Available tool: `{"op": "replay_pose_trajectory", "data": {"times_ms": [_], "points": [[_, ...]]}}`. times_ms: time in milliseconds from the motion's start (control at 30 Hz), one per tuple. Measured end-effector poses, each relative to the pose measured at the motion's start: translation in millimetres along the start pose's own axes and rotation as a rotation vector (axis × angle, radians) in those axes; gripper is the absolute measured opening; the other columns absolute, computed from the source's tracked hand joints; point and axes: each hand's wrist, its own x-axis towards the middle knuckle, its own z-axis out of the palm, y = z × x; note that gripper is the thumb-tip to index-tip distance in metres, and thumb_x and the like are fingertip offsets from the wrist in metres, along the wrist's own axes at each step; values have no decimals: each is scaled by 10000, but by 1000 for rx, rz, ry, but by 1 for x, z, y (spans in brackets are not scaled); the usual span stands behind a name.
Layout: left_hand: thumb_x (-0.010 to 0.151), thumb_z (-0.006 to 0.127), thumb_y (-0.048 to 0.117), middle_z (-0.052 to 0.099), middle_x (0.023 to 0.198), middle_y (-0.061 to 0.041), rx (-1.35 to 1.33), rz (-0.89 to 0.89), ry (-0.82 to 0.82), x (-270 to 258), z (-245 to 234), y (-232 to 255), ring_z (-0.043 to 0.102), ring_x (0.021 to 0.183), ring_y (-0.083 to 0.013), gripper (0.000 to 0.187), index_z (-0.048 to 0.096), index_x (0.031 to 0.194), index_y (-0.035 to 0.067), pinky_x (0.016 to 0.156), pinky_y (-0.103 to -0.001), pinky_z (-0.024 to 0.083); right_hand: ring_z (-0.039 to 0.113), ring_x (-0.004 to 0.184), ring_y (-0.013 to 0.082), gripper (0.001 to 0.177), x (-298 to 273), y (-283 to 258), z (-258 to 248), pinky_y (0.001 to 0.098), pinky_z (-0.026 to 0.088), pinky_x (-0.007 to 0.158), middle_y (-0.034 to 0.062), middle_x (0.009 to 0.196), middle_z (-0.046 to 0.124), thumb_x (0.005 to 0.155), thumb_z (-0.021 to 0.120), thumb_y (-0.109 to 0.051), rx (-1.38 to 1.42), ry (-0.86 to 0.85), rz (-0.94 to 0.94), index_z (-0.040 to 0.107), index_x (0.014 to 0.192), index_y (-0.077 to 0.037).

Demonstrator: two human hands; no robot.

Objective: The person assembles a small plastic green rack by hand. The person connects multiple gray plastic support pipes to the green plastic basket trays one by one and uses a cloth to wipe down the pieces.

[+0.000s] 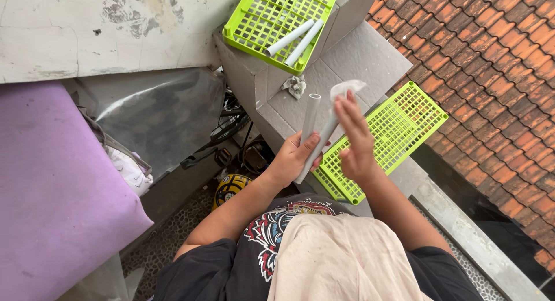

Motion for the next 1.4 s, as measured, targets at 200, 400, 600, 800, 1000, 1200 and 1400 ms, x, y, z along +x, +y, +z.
{"op": "replay_pose_trajectory", "data": {"times_ms": [200,400,600,800,1000,1200,1400], "points": [[1088,541,436,557,724,-31,-131,-20,-51,2,-7,4,527,655,-92,470,616,1140,-24,600,-234,438,550,1354,229,347,-17,10,34,419,459,1170,141,1518,533,1121,524,-54,937,478,457,556,1451,48],[1067,519,499,542,701,-27,-241,-34,-93,4,-24,17,501,605,-101,520,615,1145,-7,579,-235,426,661,1238,284,367,-14,3,41,445,520,1095,168,1353,671,1057,543,-93,1336,432,617,541,1384,73],[1076,510,521,545,715,-24,-209,-132,-220,5,-44,15,502,614,-99,492,602,1097,38,566,-229,406,633,1113,197,589,1,6,43,365,498,983,129,1335,659,1129,581,-91,1433,217,695,380,1677,-15],[1082,543,480,569,721,-25,-229,-138,-192,-1,-64,17,530,621,-102,428,597,1056,56,568,-240,431,674,1068,174,499,11,1,59,366,561,964,96,1195,678,1070,490,-254,1197,119,930,465,1492,11],[1041,652,299,648,747,-36,481,237,87,-15,-52,38,588,662,-105,278,633,997,25,604,-278,479,627,799,201,285,3,1,96,410,510,658,97,936,631,1110,486,-322,1007,333,935,581,1113,-54],[960,753,236,675,820,-150,969,645,226,-29,-29,50,674,744,-329,269,609,1022,17,662,-380,518,647,878,256,632,14,-6,98,367,521,827,92,812,606,1158,464,-578,1081,316,543,580,833,-49],[990,723,256,667,832,-106,787,538,174,-35,-21,43,662,741,-257,271,631,1055,9,663,-348,533,618,876,211,561,12,-18,83,327,515,760,130,961,641,1086,515,-567,908,320,497,602,1025,-16]]}}
